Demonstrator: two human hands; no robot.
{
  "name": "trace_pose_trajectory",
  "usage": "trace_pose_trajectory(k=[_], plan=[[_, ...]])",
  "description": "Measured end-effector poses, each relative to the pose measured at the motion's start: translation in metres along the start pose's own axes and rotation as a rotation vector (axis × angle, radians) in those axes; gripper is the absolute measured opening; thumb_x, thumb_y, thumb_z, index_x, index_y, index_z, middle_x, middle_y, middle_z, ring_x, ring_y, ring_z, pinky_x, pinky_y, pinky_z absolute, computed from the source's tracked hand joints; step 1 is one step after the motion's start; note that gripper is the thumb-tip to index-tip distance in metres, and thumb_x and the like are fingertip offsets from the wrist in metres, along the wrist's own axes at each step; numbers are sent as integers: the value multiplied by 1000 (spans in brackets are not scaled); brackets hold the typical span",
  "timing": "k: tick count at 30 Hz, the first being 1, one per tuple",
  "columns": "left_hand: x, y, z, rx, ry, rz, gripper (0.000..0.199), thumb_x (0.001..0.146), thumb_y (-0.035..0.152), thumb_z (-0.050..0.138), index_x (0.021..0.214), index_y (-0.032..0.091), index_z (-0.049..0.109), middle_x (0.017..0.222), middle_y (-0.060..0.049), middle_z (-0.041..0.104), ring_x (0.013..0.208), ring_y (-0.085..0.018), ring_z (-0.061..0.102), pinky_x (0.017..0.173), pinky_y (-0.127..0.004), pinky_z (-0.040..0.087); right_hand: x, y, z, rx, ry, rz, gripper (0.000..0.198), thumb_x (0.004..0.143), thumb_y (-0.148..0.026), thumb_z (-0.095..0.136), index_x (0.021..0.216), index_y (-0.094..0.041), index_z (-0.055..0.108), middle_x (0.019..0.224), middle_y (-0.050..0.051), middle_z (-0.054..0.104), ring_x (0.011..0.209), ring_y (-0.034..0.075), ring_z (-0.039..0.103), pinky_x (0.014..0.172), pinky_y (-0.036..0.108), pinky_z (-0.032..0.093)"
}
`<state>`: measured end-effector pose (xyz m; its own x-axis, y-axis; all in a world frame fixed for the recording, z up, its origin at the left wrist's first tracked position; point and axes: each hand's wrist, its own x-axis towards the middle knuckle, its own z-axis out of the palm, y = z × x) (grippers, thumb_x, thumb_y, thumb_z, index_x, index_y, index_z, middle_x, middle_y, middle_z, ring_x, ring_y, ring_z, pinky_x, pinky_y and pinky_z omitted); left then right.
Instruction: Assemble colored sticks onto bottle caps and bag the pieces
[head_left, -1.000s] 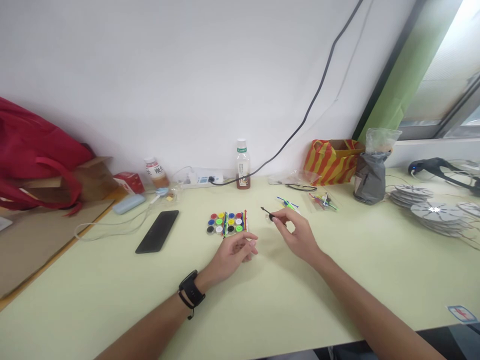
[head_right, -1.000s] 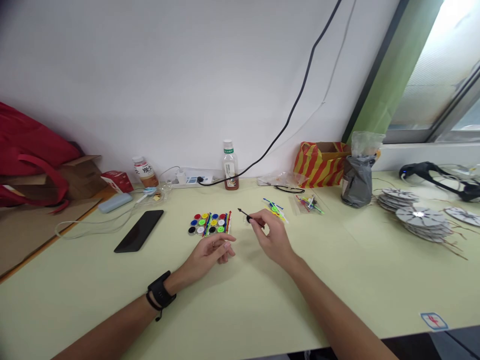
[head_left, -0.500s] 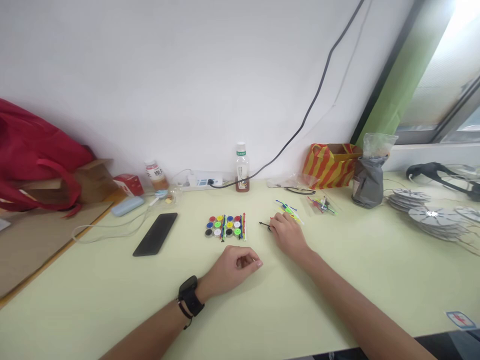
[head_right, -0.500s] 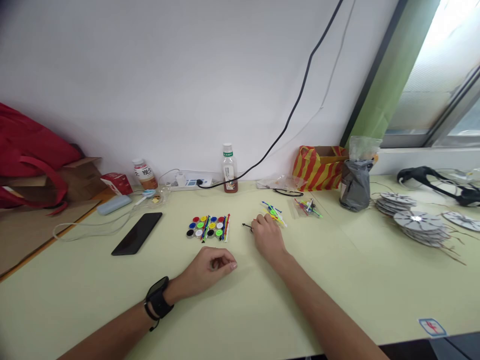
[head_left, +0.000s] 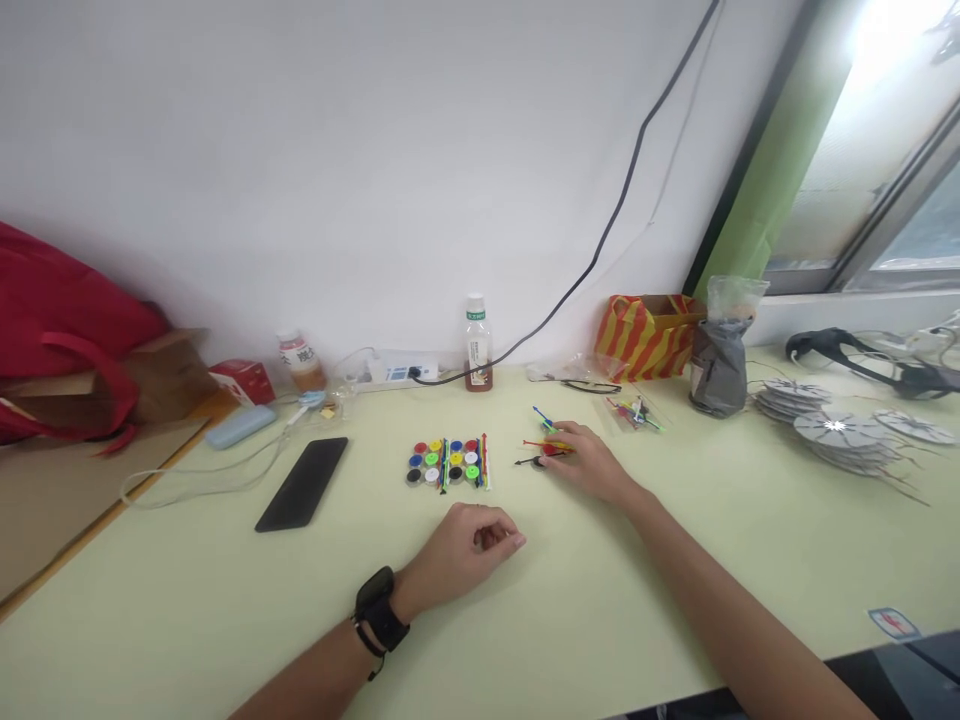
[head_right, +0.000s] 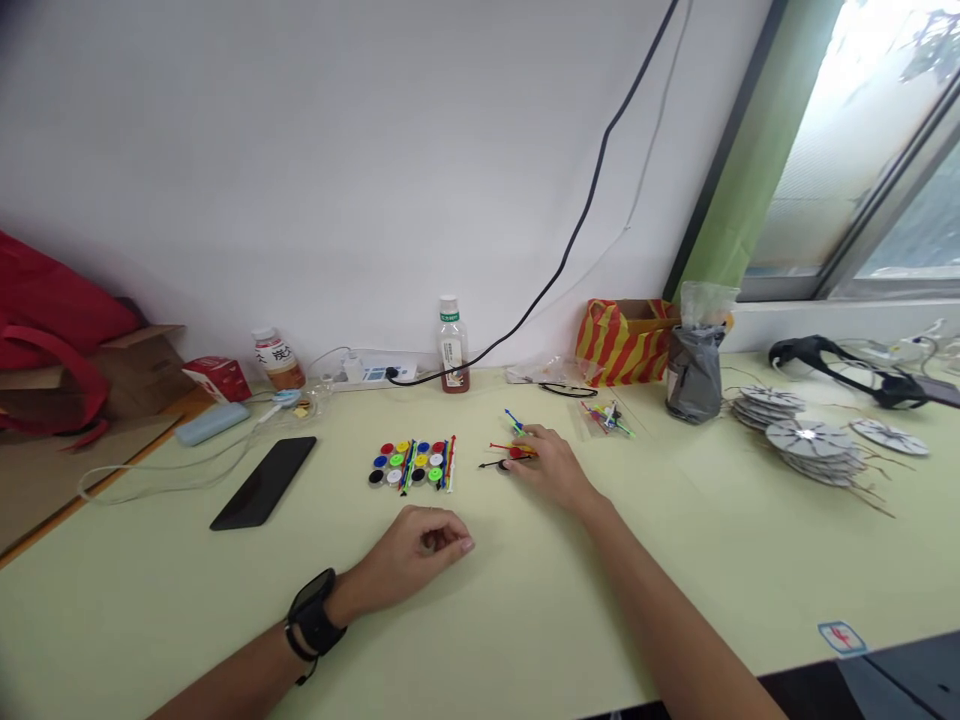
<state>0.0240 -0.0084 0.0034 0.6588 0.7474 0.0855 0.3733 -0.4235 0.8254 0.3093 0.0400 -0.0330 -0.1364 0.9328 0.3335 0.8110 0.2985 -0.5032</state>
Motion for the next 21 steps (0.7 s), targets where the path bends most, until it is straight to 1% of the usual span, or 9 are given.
trace_pose_trajectory(k=[3, 5, 8, 10, 12, 15, 17, 19, 21], plan=[[-1, 0, 0, 2, 3, 8, 25, 95, 35, 62, 84, 16, 73, 75, -3, 70, 67, -13, 56, 62, -24, 41, -2, -9, -4, 32, -41, -85, 25, 95, -41, 61, 112, -27, 72, 127, 8, 70, 113, 27, 67, 100, 43, 50], [-1, 0, 1, 10, 12, 20, 25, 95, 35, 62, 83, 16, 73, 75, -3, 70, 67, -13, 56, 62, -24, 41, -4, -13, -7, 32, -41, -121, 28, 95, -42, 63, 117, -27, 70, 122, 7, 72, 110, 27, 67, 99, 44, 51], [-2, 1, 0, 41, 35, 47, 24, 95, 33, 61, 83, 16, 73, 77, -3, 71, 67, -14, 58, 62, -25, 42, -5, -13, -12, 40, 45, -141, 40, 92, -49, 66, 126, -28, 66, 126, 8, 70, 119, 29, 63, 103, 46, 49], [-1, 3, -2, 68, 73, 71, 23, 95, 33, 62, 83, 17, 74, 78, -3, 72, 68, -14, 60, 63, -25, 44, -2, -6, -16, 60, 104, -133, 39, 94, -51, 61, 125, -27, 66, 127, 9, 69, 121, 29, 61, 104, 45, 48], [3, 10, -10, 100, 134, 97, 23, 96, 33, 62, 83, 18, 73, 77, -3, 73, 70, -14, 61, 65, -26, 44, 7, 6, -22, 29, 109, -110, 36, 96, -50, 58, 121, -26, 67, 126, 10, 69, 120, 28, 62, 105, 45, 47], [15, 32, -32, 148, 209, 129, 24, 97, 34, 61, 82, 19, 73, 77, -2, 73, 71, -15, 63, 67, -26, 46, 29, 32, -35, -160, 100, -36, 34, 92, -48, 62, 114, -23, 71, 136, 13, 62, 130, 32, 54, 112, 50, 41], [27, 51, -54, 184, 163, 155, 24, 97, 36, 61, 87, 20, 74, 81, -2, 75, 74, -15, 65, 68, -26, 47, 47, 49, -42, -287, 135, 57, 34, 89, -44, 64, 113, -21, 73, 148, 15, 52, 142, 36, 42, 115, 52, 36], [39, 68, -78, 233, 24, 160, 24, 97, 40, 60, 99, 22, 76, 89, -3, 77, 79, -16, 67, 71, -26, 49, 63, 64, -45, -374, 159, 171, 35, 87, -40, 65, 113, -19, 74, 159, 14, 40, 148, 39, 30, 117, 54, 30], [48, 81, -101, 299, -89, 119, 31, 96, 46, 61, 115, 25, 75, 101, -4, 77, 87, -19, 70, 73, -26, 50, 74, 76, -44, -408, 161, 267, 36, 86, -41, 65, 112, -19, 76, 164, 12, 33, 152, 41, 22, 118, 56, 26]])
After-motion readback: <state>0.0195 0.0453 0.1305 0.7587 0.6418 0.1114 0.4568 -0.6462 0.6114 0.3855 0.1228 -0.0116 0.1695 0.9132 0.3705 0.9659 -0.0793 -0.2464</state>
